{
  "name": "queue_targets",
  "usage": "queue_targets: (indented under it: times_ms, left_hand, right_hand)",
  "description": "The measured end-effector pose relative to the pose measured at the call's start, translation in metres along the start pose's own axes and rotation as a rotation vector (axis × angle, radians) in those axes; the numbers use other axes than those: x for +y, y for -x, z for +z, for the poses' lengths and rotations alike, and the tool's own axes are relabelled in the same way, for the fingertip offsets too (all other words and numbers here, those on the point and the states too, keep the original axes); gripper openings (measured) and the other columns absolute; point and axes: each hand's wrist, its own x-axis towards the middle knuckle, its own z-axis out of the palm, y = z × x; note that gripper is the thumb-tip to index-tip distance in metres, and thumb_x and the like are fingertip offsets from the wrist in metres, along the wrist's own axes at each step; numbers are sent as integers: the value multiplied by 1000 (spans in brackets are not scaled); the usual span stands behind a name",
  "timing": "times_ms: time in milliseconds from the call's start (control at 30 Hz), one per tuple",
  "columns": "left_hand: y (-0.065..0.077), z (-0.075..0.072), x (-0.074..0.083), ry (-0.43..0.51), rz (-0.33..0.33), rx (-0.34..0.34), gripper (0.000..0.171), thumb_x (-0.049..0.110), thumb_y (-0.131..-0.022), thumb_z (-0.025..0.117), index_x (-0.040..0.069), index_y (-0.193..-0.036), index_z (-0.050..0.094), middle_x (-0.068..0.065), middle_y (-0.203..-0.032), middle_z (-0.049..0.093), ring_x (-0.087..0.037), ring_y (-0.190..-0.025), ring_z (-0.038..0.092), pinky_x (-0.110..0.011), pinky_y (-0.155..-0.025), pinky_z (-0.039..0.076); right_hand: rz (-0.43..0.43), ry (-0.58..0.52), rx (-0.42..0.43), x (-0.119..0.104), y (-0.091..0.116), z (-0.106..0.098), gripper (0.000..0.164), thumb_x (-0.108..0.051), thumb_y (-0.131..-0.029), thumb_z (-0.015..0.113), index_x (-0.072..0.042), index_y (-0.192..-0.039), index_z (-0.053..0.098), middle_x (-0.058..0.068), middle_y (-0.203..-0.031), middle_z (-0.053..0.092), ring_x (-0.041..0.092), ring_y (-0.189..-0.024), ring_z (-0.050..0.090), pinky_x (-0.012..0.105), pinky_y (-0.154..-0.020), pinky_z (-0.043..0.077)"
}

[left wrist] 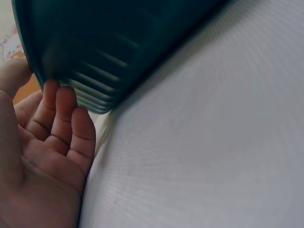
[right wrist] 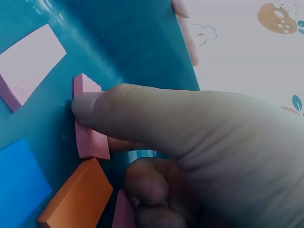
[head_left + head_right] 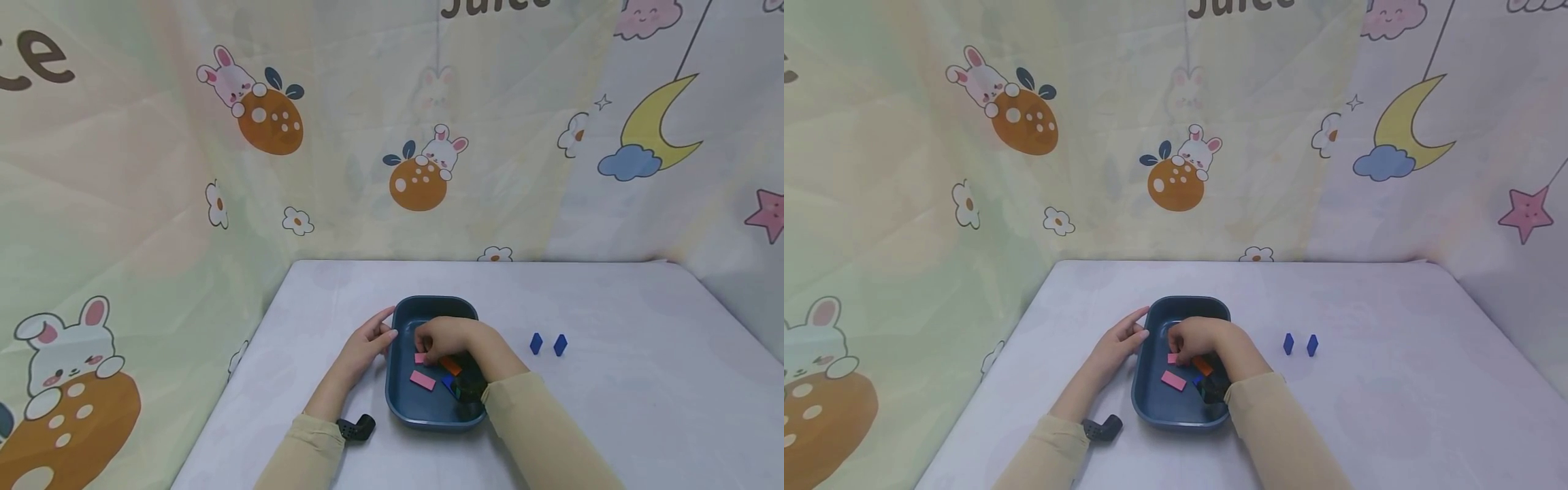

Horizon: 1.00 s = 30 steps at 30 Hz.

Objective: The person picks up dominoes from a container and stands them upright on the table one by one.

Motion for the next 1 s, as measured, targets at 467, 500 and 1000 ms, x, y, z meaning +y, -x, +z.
queue_targets:
  times_ms: [467, 500, 1000]
  left_hand:
    - [2, 0, 1, 12, 2, -7, 53, 41, -94, 65, 40, -144, 46, -5, -100, 62, -21, -84, 60, -34, -85, 47]
    - [2, 0, 1, 13, 3, -8, 54, 41, -94, 65, 40, -144, 46, -5, -100, 62, -21, -84, 61, -33, -85, 47]
    - [0, -1, 0, 13, 7, -13, 54, 42, -93, 66, 39, -144, 47, -6, -100, 62, -22, -85, 60, -34, -84, 48]
  right_hand:
    - [-56, -70, 92, -5, 4, -6, 10, -25, -91, 66, -28, -99, 62, -1, -85, 59, 18, -65, 59, 31, -51, 52]
    - [-62, -75, 94, -5, 5, -6, 11, -24, -91, 66, -28, -100, 62, -2, -86, 59, 17, -66, 59, 31, -51, 52]
    - [-161, -134, 204, -4, 18, -23, 16, -21, -90, 66, -28, -101, 57, -4, -89, 62, 17, -69, 60, 32, -65, 54]
